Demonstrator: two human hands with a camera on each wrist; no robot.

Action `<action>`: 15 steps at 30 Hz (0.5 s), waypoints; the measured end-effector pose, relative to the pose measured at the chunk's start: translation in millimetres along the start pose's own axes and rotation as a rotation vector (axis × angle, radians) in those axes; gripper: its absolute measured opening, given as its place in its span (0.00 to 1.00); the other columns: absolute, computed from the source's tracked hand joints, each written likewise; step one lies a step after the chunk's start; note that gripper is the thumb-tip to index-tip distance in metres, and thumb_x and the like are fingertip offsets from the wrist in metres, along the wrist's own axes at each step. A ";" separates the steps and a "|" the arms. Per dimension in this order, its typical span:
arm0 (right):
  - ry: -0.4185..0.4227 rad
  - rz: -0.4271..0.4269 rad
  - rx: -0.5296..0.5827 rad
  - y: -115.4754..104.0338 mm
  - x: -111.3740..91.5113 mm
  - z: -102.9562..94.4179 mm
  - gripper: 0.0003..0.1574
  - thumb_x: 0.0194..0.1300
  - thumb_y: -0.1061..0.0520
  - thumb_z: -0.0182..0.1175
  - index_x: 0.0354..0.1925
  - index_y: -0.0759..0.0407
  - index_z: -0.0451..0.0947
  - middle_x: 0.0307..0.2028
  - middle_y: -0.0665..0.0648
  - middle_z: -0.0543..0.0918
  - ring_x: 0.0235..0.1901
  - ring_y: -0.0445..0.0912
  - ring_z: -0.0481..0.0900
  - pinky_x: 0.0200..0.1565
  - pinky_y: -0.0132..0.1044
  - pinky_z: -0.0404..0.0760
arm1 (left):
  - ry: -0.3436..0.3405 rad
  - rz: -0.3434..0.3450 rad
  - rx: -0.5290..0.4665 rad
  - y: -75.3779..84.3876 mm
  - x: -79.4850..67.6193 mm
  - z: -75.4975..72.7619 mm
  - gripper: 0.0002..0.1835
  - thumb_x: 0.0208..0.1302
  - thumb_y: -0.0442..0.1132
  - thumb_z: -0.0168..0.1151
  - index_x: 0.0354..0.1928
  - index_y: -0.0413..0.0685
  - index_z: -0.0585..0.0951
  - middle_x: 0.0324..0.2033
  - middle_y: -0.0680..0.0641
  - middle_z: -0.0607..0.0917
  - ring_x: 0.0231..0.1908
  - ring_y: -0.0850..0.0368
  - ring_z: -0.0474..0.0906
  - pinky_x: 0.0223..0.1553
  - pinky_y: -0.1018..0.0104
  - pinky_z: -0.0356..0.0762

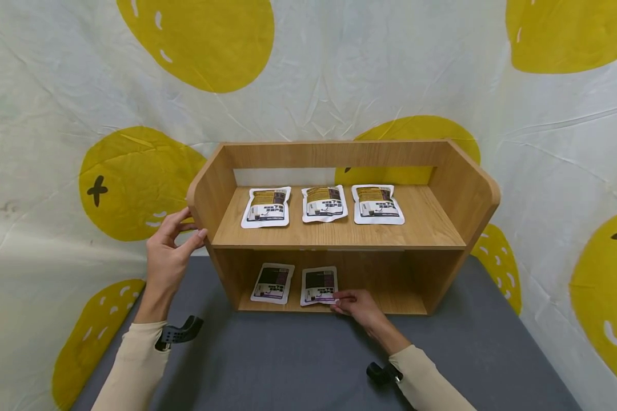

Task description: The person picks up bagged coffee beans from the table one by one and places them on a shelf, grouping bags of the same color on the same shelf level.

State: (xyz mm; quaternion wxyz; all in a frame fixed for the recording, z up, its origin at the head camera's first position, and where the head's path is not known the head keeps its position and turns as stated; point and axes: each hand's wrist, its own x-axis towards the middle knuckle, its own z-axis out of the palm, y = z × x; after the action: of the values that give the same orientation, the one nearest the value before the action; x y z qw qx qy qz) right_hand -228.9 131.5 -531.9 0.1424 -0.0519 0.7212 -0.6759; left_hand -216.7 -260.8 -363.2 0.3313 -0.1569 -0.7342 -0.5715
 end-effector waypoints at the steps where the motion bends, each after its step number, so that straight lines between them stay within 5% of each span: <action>1: -0.004 -0.001 -0.001 -0.1 0.3 -0.2 0.20 0.71 0.74 0.52 0.58 0.85 0.72 0.49 0.77 0.80 0.49 0.61 0.86 0.50 0.40 0.86 | 0.000 -0.001 0.000 0.0 -0.1 0.2 0.32 0.61 0.22 0.67 0.68 0.45 0.77 0.57 0.50 0.79 0.48 0.58 0.82 0.38 0.72 0.86; 15: -0.054 -0.002 -0.107 -10.0 -6.9 -0.1 0.19 0.74 0.67 0.55 0.57 0.81 0.74 0.45 0.74 0.84 0.42 0.52 0.87 0.44 0.41 0.88 | 0.003 -0.034 0.005 -1.3 -8.0 -1.9 0.26 0.64 0.24 0.67 0.65 0.42 0.80 0.54 0.49 0.81 0.45 0.57 0.83 0.37 0.67 0.86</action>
State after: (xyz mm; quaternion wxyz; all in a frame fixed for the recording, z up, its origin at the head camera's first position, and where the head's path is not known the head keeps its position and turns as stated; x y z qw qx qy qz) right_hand -223.6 132.7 -521.1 0.1582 -0.0786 0.7521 -0.6350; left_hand -211.1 -261.8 -369.2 0.3230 -0.1428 -0.7378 -0.5753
